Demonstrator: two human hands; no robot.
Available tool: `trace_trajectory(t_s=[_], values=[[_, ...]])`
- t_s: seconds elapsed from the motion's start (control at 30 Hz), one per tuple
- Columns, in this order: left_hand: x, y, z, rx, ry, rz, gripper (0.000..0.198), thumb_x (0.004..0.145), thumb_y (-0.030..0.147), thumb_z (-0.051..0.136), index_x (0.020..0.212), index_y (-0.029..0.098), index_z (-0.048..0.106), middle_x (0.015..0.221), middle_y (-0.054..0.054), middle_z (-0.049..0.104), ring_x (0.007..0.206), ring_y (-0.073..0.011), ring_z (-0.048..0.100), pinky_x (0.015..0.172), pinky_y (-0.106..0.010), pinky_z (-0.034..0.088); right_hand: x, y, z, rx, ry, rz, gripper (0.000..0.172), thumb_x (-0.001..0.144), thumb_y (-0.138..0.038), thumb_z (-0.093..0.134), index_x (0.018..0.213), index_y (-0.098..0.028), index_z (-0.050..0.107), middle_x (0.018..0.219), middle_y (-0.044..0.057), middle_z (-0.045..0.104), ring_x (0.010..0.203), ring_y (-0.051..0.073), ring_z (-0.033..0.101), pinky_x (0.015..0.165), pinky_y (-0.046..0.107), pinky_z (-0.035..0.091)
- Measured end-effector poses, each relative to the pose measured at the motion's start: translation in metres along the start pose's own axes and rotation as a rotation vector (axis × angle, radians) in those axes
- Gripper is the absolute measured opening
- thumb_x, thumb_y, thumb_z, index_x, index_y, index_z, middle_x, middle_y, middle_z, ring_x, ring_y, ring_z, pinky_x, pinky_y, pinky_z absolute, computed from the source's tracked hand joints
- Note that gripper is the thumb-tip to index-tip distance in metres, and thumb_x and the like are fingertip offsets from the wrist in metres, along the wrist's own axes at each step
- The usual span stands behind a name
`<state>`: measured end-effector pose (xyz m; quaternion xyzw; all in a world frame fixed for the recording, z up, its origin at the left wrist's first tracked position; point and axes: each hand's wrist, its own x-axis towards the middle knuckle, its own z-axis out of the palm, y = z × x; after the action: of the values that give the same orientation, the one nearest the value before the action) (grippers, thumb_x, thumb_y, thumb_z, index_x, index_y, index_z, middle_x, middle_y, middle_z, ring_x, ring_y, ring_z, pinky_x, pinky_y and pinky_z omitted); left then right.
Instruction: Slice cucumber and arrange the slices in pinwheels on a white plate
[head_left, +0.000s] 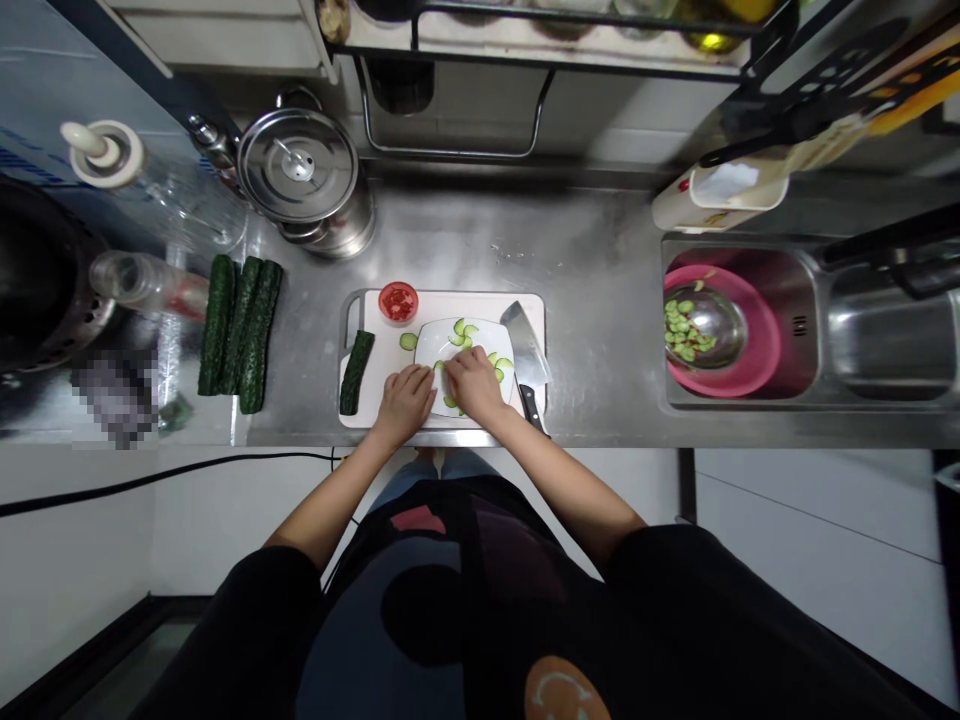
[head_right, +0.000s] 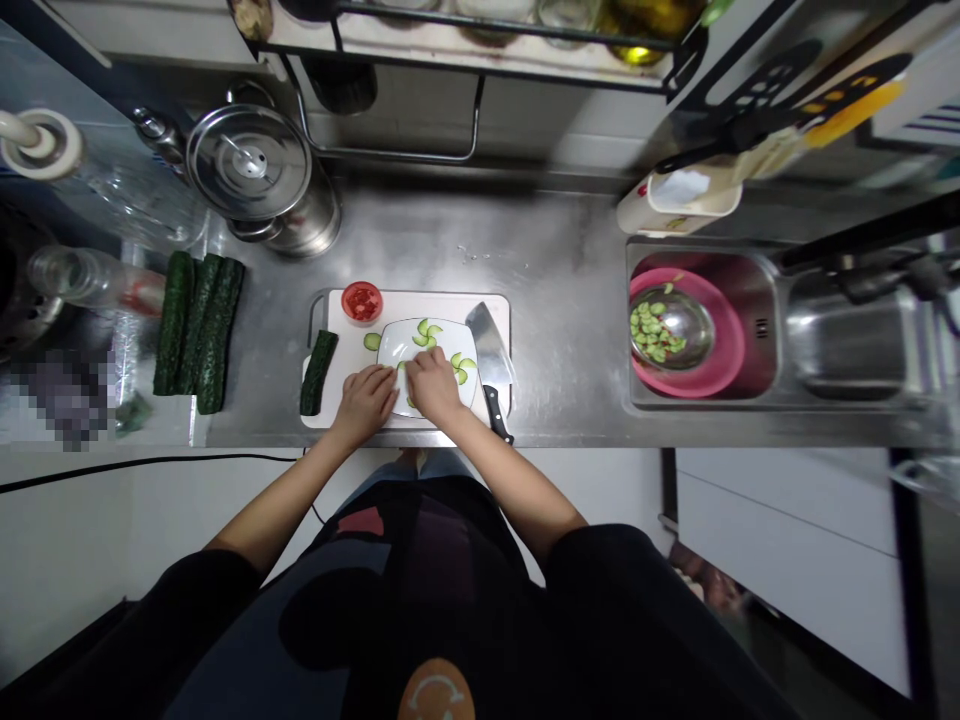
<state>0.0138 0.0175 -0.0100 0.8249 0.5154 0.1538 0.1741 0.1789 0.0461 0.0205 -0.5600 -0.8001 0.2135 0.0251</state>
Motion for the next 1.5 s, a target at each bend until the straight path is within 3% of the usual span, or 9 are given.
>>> trace_trajectory(t_s=[0.13,0.23,0.63,0.97,1.5], values=[[-0.002,0.002,0.002,0.019,0.001,-0.011,0.033,0.092,0.026,0.045,0.117,0.017,0.065,0.117,-0.016,0.068,0.117,-0.0271,0.057,0.092,-0.041,0.040,-0.013,-0.009,0.009,-0.014,-0.040,-0.007,0.038,0.094,-0.020,0.039,0.126,-0.014,0.059,0.118,0.016,0.060,0.104,0.029,0.040,0.077,0.039,0.040],[-0.005,0.004,0.004,0.039,-0.003,-0.025,0.035,0.091,0.027,0.046,0.119,0.016,0.063,0.119,-0.017,0.067,0.117,-0.0274,0.057,0.092,-0.041,0.040,-0.014,-0.012,0.010,-0.035,-0.077,0.000,0.042,0.095,-0.021,0.039,0.134,-0.014,0.052,0.125,0.017,0.057,0.111,0.030,0.038,0.079,0.040,0.041],[-0.007,0.014,0.004,0.090,-0.041,-0.050,0.042,0.092,0.030,0.045,0.127,0.012,0.058,0.126,-0.020,0.063,0.124,-0.0302,0.053,0.094,-0.041,0.039,-0.014,-0.007,0.005,-0.095,-0.109,-0.060,0.043,0.096,-0.022,0.037,0.137,-0.015,0.048,0.135,0.016,0.054,0.124,0.031,0.037,0.089,0.040,0.037],[-0.003,0.031,-0.009,0.205,-0.232,-0.154,0.049,0.094,0.032,0.041,0.135,0.006,0.051,0.137,-0.022,0.054,0.132,-0.0308,0.046,0.101,-0.044,0.034,-0.012,0.003,0.000,-0.164,-0.135,-0.199,0.044,0.095,-0.017,0.034,0.135,-0.012,0.051,0.136,0.017,0.053,0.132,0.034,0.035,0.095,0.046,0.035],[0.002,0.034,-0.014,0.209,-0.258,-0.186,0.051,0.094,0.033,0.043,0.137,0.007,0.049,0.136,-0.022,0.054,0.131,-0.0313,0.047,0.103,-0.044,0.033,-0.012,0.006,0.002,-0.175,-0.139,-0.205,0.048,0.095,-0.019,0.032,0.142,-0.014,0.044,0.138,0.018,0.052,0.134,0.035,0.034,0.096,0.048,0.036]])
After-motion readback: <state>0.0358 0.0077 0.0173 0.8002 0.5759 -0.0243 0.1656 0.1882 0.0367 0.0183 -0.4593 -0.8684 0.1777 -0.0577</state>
